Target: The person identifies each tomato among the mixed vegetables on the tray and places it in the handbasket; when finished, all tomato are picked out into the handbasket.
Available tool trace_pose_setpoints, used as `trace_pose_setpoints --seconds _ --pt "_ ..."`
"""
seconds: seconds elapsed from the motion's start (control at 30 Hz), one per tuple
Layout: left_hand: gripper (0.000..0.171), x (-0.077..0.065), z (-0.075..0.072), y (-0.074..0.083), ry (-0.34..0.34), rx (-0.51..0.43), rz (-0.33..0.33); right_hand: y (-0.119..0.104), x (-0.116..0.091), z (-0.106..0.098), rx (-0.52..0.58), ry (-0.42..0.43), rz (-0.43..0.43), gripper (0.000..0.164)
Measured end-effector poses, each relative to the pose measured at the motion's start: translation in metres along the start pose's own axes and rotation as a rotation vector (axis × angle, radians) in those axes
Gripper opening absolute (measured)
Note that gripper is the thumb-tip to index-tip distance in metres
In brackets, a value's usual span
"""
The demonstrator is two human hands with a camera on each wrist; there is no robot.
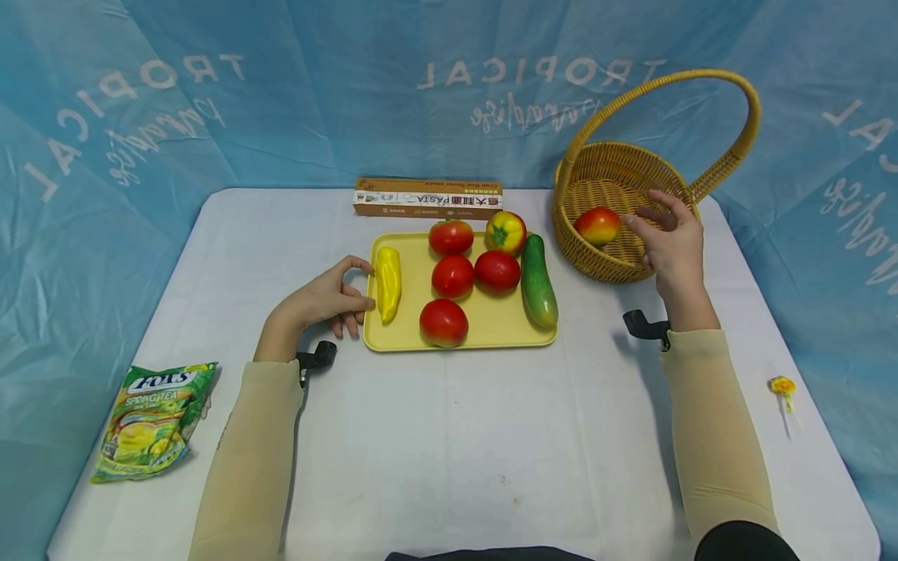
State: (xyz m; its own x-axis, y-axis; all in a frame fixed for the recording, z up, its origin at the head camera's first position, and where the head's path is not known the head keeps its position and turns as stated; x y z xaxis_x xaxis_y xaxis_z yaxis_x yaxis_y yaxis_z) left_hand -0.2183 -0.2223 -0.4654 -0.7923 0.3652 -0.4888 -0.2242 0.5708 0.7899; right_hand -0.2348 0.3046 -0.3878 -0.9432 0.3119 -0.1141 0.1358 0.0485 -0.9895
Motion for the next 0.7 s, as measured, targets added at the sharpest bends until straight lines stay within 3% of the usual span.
trace_pose_setpoints --seconds 0.43,0.7 --pt "0.064 0.0 0.0 0.004 -0.003 0.003 -0.027 -0.011 -0.009 0.001 0.03 -0.015 -0.025 0.067" --pt "0.065 -0.001 0.001 0.002 -0.003 -0.009 -0.029 -0.033 -0.035 0.019 0.11 -0.115 -0.125 0.064"
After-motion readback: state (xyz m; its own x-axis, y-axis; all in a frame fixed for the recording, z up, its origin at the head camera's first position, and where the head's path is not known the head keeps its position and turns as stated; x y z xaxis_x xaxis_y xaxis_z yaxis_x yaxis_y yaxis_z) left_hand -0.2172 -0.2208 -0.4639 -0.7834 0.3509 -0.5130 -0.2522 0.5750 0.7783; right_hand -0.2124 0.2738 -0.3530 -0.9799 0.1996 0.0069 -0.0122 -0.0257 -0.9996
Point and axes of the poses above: each hand's wrist, its own x-axis towards the middle knuckle, its own z-axis out of the palm, y = z × x, the point moved 3 cm from there along x, towards the middle knuckle, and after that the axes turned 1 degree about x, right-handed, at the moved point
